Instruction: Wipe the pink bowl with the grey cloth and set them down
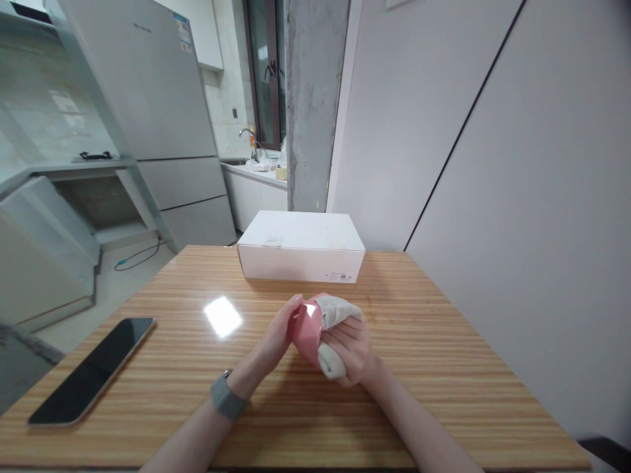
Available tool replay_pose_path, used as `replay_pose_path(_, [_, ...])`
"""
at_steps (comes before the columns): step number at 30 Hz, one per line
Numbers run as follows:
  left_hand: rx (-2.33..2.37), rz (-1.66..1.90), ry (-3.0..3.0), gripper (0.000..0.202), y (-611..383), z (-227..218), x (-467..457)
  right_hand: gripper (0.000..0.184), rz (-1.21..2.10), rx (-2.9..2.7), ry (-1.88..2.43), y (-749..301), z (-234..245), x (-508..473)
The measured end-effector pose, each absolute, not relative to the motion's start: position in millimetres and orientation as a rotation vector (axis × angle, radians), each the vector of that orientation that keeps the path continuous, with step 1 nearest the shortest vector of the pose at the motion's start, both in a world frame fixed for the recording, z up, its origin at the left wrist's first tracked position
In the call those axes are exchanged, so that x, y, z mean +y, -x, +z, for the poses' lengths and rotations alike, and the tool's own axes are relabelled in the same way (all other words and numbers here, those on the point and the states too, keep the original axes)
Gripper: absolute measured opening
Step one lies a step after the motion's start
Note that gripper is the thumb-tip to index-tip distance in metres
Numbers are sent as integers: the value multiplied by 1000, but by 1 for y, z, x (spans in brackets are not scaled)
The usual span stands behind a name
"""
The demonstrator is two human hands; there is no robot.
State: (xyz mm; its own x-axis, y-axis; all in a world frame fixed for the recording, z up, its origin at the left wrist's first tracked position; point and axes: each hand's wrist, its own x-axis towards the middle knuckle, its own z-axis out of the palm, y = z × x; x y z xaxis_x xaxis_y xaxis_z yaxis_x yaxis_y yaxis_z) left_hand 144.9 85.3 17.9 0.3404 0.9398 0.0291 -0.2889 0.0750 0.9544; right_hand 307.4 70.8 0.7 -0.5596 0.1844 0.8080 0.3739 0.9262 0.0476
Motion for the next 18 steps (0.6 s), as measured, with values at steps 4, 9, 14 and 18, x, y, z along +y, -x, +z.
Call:
replay_pose_path(4, [759,1049,-1230,38,-143,24,88,35,-384,-2243,347,-305,-1,72])
replay_pose_path(9, [847,1039,-1469,43,-141,23,82,31,-213,-2167,450,-308,-3,73])
replay_pose_path(14, [801,1088,-1548,37,-140,29,72,23,6,-1926,700,-309,-4,74])
replay_pose_path(18, [661,1066,-1375,31,-140,26,74,23,72,-1756,747,-308,-4,75])
